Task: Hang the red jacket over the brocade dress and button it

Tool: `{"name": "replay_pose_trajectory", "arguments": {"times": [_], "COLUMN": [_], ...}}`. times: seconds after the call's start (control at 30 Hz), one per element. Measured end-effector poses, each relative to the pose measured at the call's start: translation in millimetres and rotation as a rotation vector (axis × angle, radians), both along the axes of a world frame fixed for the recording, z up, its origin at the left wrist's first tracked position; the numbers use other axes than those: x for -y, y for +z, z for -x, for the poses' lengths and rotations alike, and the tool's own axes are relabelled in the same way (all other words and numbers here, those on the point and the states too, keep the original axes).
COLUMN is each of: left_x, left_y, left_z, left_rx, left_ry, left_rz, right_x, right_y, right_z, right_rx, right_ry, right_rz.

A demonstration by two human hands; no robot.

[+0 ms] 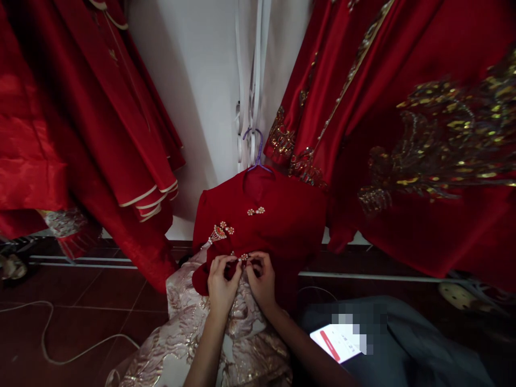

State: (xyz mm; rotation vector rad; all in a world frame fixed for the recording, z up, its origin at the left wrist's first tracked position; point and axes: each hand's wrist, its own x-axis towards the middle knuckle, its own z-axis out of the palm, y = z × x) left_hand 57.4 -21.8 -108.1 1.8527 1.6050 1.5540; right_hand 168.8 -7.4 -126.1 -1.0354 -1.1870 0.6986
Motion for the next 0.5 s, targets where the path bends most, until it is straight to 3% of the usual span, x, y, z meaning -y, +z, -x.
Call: {"name": "replay_pose_trajectory", "arguments": {"times": [0.5], "left_x": [1.8], "left_y": [0.5], "left_z": [0.5], "left_rx": [0.015], "left_ry": [-0.004], "left_rz": [0.076], "right_x": [0.2], "right_y": [-0.7], "right_z": [-1.5], "right_rx": [0.001], "right_ry": [-0.025], "right_rz": [0.019]}}
